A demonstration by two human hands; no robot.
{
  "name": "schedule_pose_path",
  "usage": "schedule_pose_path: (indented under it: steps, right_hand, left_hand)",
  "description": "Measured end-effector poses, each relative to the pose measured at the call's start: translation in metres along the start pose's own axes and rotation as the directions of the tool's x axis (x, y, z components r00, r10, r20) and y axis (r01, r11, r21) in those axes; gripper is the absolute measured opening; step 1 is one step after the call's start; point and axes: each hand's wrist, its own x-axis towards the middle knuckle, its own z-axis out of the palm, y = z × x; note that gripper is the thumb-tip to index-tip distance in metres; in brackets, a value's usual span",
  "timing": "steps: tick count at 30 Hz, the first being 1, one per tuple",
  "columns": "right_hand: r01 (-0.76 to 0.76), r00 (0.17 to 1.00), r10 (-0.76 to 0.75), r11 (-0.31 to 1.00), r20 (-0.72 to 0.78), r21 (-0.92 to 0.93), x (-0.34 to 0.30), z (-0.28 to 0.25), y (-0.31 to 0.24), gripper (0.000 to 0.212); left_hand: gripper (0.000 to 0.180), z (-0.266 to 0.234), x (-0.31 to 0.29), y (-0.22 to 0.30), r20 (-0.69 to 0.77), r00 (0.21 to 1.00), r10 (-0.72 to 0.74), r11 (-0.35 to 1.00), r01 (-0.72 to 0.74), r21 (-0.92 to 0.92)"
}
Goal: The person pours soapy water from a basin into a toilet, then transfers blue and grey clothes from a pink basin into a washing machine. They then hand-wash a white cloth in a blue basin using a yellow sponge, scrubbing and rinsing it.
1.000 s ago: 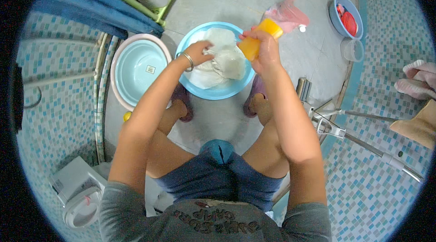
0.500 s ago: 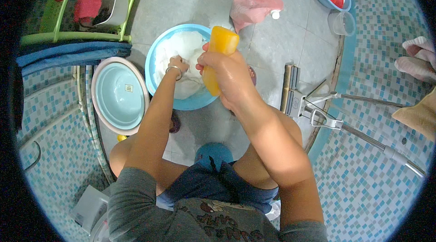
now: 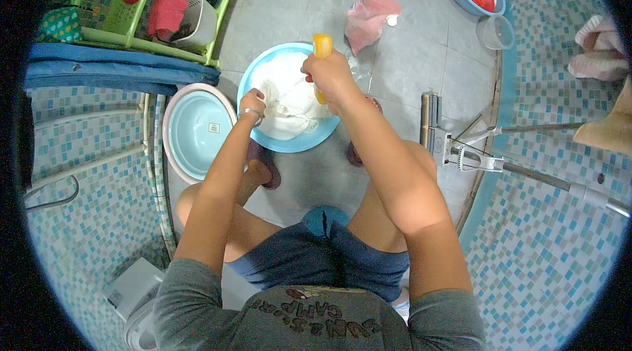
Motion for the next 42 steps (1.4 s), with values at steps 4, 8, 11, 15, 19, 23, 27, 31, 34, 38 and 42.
schedule_pose_path:
  steps: [4, 8, 11, 15, 19, 23, 27, 31, 34, 38, 42]
  right_hand:
    - [0.001, 1.0, -0.002, 0.999, -0.017, -0.047, -0.004, 0.001, 0.012, 0.019]
    - [0.002, 1.0, 0.003, 0.985, 0.03, -0.173, -0.007, 0.005, 0.03, 0.025]
    - [-0.006, 1.0, 0.004, 0.972, -0.01, -0.233, -0.006, 0.009, 0.026, 0.029]
    - [0.105, 0.983, -0.071, 0.974, 0.17, -0.199, -0.002, 0.037, 0.035, 0.032]
    - [0.096, 0.984, -0.033, 0.928, 0.176, -0.36, -0.003, 0.037, 0.015, 0.031]
    - [0.156, 0.988, -0.138, 0.89, 0.072, -0.428, 0.007, 0.009, 0.013, 0.031]
    - [0.156, 0.986, -0.13, 0.934, 0.1, -0.322, -0.014, 0.004, 0.0, 0.029]
    - [0.076, 0.97, -0.014, 0.965, 0.244, -0.249, -0.044, 0.008, -0.002, 0.033]
    - [0.131, 0.888, 0.03, 0.941, 0.459, -0.314, -0.048, 0.021, 0.021, 0.042]
    - [0.388, 0.793, -0.202, 0.895, 0.575, -0.221, -0.047, 0.044, 0.059, 0.061]
    - [0.461, 0.797, -0.237, 0.833, 0.555, -0.307, -0.033, 0.064, 0.065, 0.033]
  left_hand:
    - [0.028, 0.02, -0.019, -0.007, 0.037, 0.998, 0.056, 0.977, -0.063, 0.203]
    - [0.04, 0.064, 0.005, -0.027, 0.049, 0.995, -0.086, 0.987, 0.078, 0.144]
    - [0.042, 0.086, 0.024, -0.01, 0.177, 0.975, -0.137, 0.99, 0.129, 0.053]
    - [0.034, 0.127, 0.082, -0.095, 0.188, 0.934, -0.305, 0.849, 0.356, -0.391]
    - [0.036, 0.114, 0.074, -0.084, 0.259, 0.94, -0.223, 0.929, 0.286, -0.237]
    - [0.029, 0.02, 0.01, 0.044, 0.326, 0.945, -0.003, 0.858, 0.17, -0.485]
    - [0.007, -0.053, -0.039, 0.063, 0.265, 0.935, 0.236, 0.687, 0.032, -0.726]
    - [0.008, -0.117, -0.123, 0.087, 0.083, 0.965, 0.249, 0.544, -0.069, -0.836]
    - [0.01, -0.151, -0.164, 0.091, 0.006, 0.955, 0.297, 0.278, -0.08, -0.957]
    - [0.019, -0.168, -0.187, 0.102, -0.021, 0.885, 0.466, -0.025, -0.01, -1.0]
    - [0.021, -0.166, -0.168, 0.086, -0.056, 0.873, 0.485, -0.126, 0.006, -0.992]
